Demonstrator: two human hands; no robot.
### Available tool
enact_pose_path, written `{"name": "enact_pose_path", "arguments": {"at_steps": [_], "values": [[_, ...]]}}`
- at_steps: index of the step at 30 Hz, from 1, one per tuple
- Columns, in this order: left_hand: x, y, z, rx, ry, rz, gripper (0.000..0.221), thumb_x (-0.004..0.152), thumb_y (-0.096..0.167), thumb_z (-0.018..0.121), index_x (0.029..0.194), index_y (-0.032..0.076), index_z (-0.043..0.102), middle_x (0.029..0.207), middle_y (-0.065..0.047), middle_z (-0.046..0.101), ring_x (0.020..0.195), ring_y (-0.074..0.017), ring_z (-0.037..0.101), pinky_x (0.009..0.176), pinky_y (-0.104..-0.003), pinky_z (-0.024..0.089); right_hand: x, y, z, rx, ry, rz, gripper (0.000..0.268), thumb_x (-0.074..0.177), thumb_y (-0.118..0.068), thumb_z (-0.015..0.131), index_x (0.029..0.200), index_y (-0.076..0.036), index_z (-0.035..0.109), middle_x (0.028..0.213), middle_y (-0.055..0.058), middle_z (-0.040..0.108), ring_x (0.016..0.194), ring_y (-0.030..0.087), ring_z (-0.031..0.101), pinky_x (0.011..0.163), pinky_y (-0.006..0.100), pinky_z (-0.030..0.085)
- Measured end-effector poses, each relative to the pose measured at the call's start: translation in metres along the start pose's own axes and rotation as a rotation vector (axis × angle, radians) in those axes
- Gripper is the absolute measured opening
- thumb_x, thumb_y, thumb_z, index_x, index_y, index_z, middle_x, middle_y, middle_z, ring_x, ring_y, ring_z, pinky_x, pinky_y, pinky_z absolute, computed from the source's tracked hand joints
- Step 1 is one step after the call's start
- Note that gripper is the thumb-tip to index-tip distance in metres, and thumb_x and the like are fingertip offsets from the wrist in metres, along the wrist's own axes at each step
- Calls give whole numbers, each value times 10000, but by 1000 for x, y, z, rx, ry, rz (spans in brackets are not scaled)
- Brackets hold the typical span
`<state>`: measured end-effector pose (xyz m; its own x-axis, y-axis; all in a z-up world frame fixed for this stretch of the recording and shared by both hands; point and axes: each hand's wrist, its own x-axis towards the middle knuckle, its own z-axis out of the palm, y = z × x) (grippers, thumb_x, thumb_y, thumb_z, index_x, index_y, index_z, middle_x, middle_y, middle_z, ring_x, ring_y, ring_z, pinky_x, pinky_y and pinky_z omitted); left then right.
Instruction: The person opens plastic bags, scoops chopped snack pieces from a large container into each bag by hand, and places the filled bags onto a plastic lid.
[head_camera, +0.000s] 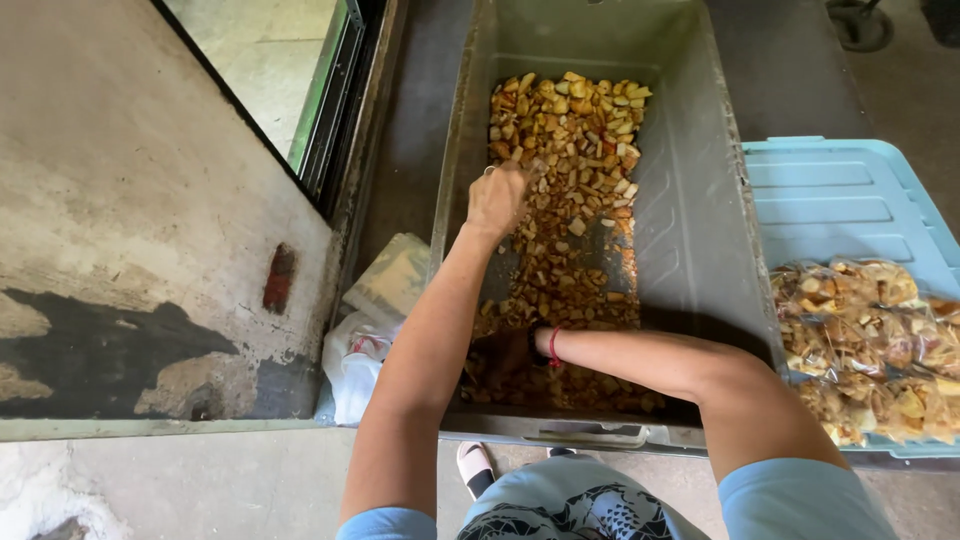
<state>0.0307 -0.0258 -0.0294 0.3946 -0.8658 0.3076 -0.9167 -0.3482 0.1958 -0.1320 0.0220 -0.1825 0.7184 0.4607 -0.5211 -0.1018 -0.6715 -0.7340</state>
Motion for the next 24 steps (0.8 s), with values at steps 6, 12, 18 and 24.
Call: {"name": "enact_pose_path", "arguments": {"at_steps": [6, 12, 18, 24], "values": [[-8, 7, -25, -90, 64, 50, 229, 733, 18, 732, 955, 57, 772, 1005, -157, 704, 898, -368, 710, 741, -471, 599, -12, -17, -8, 38, 2, 14, 1018, 735, -507, 831, 1557, -113, 377, 1378, 139, 619, 1231, 281, 592, 1030, 405, 471], [-6, 3, -10, -162, 80, -4, 197, 1001, 191, 698, 941, 6, 730, 962, -197, 703, 863, -399, 715, 762, -500, 586, -36, -63, -11, 166, -80, 108, 1038, 774, -566, 735, 1610, -144, 287, 1293, 163, 685, 1143, 305, 634, 959, 402, 499], [0, 0, 7, 5, 8, 7, 217, 844, 186, 689, 975, 17, 729, 1011, -186, 710, 854, -379, 733, 701, -474, 608, -42, -55, -9, 157, -22, 42, 1059, 748, -520, 783, 1616, -144, 307, 1375, 173, 629, 1207, 282, 620, 1001, 383, 499], [-3, 7, -15, -44, -176, -36, 616, 904, 613, 699, 986, 4, 730, 988, -197, 716, 906, -358, 727, 753, -486, 593, -51, -44, -3, 245, -23, 127, 895, 812, -463, 845, 1523, -87, 452, 1377, 167, 652, 1234, 243, 596, 1051, 362, 474]]}}
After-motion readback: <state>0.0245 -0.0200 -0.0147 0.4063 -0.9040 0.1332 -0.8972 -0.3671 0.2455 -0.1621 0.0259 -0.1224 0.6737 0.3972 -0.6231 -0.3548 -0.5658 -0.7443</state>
